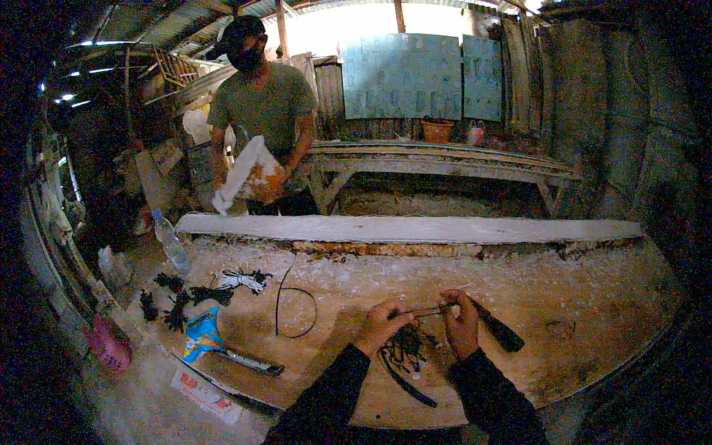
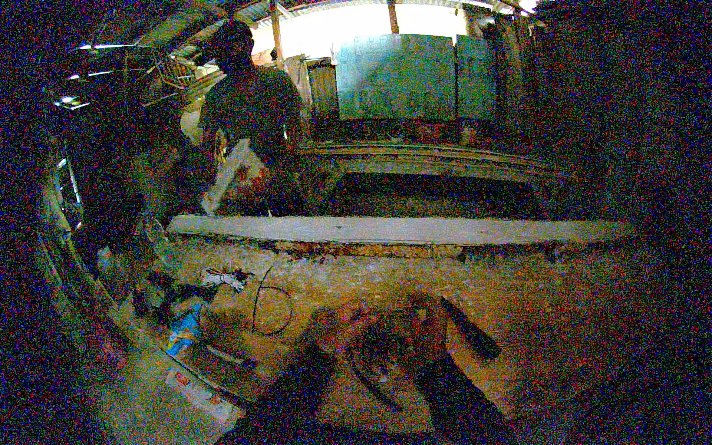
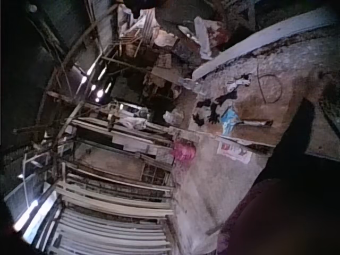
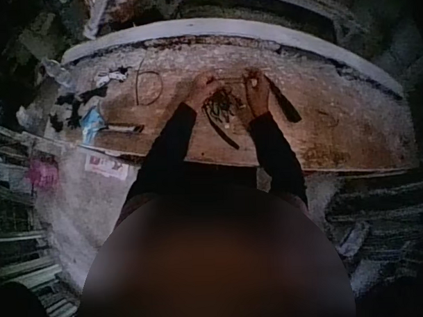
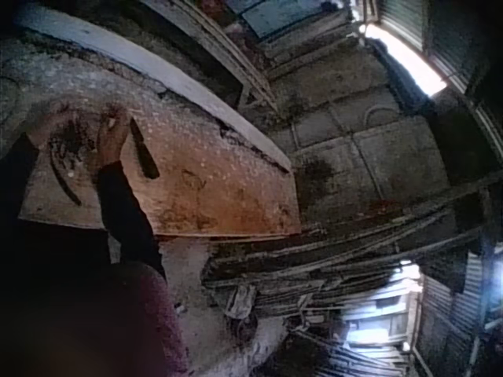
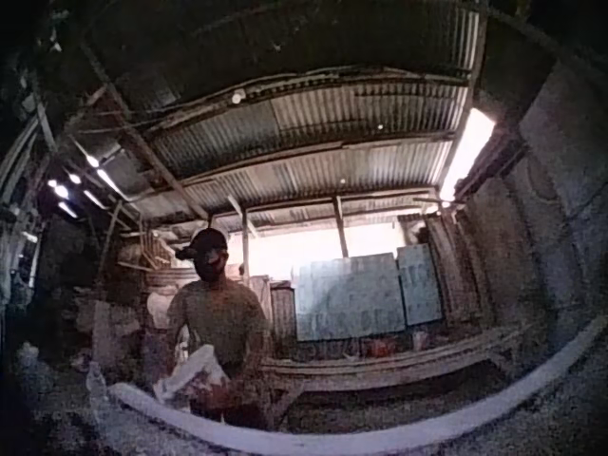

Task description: The person repeatedly ties small black cable ties by hand at a wooden workbench. A second person in the background moves around and handles white fibrous material, but the camera wearer focuses on forming and tightening the ties.

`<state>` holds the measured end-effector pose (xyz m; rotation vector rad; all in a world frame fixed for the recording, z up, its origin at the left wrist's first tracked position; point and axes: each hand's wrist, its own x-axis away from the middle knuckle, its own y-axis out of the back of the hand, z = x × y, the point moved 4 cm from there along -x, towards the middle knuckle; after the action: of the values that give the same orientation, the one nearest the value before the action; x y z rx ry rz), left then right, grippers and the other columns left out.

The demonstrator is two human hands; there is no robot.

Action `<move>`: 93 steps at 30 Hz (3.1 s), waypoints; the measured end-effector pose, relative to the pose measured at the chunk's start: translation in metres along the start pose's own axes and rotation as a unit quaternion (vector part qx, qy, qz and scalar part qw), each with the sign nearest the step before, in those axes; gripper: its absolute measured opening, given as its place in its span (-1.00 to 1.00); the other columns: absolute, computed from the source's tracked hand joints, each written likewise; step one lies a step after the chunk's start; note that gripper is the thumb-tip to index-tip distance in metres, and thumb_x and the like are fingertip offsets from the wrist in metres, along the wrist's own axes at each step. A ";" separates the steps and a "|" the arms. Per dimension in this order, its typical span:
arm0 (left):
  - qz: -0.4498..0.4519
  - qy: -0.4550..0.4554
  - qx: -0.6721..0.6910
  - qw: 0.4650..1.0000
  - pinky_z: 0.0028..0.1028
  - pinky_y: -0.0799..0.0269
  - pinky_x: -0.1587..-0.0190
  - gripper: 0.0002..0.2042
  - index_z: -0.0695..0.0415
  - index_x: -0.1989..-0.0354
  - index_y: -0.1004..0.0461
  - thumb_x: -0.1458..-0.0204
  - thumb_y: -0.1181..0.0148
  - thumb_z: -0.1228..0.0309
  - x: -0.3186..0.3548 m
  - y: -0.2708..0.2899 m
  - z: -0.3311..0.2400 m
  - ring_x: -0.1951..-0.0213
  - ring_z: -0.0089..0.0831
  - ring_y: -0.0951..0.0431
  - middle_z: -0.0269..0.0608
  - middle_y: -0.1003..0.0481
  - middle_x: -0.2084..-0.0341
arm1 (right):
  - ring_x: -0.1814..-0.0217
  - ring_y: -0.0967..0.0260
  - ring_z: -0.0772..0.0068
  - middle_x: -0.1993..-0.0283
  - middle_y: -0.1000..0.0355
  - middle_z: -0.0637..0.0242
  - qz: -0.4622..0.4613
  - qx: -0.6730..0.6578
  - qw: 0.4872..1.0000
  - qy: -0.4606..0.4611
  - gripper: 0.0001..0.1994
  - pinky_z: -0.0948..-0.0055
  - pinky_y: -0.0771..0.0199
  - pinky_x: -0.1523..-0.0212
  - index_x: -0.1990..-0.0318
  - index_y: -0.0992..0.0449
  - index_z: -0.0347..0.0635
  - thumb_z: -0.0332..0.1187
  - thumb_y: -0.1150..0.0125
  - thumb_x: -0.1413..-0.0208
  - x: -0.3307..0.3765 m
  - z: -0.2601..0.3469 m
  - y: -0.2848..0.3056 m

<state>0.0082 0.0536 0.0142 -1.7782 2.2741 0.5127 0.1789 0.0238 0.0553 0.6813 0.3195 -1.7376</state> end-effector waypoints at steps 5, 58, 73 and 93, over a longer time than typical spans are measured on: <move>-0.177 0.007 -0.026 0.984 -0.58 -0.25 0.43 -0.88 0.17 0.54 -0.37 0.20 -0.19 0.44 0.000 0.027 -0.006 0.52 -0.59 -0.33 -0.39 -0.35 0.63 | 0.24 -0.27 0.40 0.35 -0.33 0.30 0.078 0.035 0.995 0.052 -0.92 0.45 -0.26 0.16 0.44 -0.43 -0.22 -0.51 -0.18 0.15 0.003 0.002 -0.003; -0.228 0.016 -0.027 0.973 -0.56 -0.29 0.34 -0.90 0.20 0.46 -0.44 0.19 -0.15 0.48 0.001 0.036 0.002 0.45 -0.52 -0.41 -0.29 -0.45 0.52 | 0.07 -0.25 0.34 0.18 -0.31 0.29 0.303 -0.244 0.916 -0.095 -0.86 0.37 -0.18 -0.03 0.32 -0.53 -0.14 -0.39 -0.18 0.08 0.030 0.031 -0.033; 0.052 0.038 0.009 0.998 -0.55 -0.31 0.26 -0.85 0.15 0.44 -0.49 0.18 -0.22 0.37 -0.001 0.002 0.003 0.38 -0.52 -0.44 -0.30 -0.47 0.50 | 0.28 -0.33 0.49 0.37 -0.41 0.30 0.190 -0.226 0.932 -0.209 -0.86 0.50 -0.33 0.21 0.50 -0.36 -0.18 -0.54 -0.23 0.20 0.015 -0.007 -0.013; 0.226 0.018 0.000 0.974 -0.57 -0.30 0.34 -0.77 0.17 0.48 -0.42 0.13 -0.21 0.25 0.018 -0.034 -0.036 0.45 -0.61 -0.37 -0.38 -0.41 0.56 | 0.16 -0.27 0.30 0.25 -0.33 0.26 0.047 0.061 0.995 0.059 -0.75 0.45 -0.26 0.12 0.33 -0.44 -0.19 -0.67 -0.07 0.25 -0.004 -0.012 0.001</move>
<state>0.0380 0.0158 0.0353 -1.2680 2.7104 0.5549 0.1839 0.0331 0.0488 0.8764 0.2588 -1.6409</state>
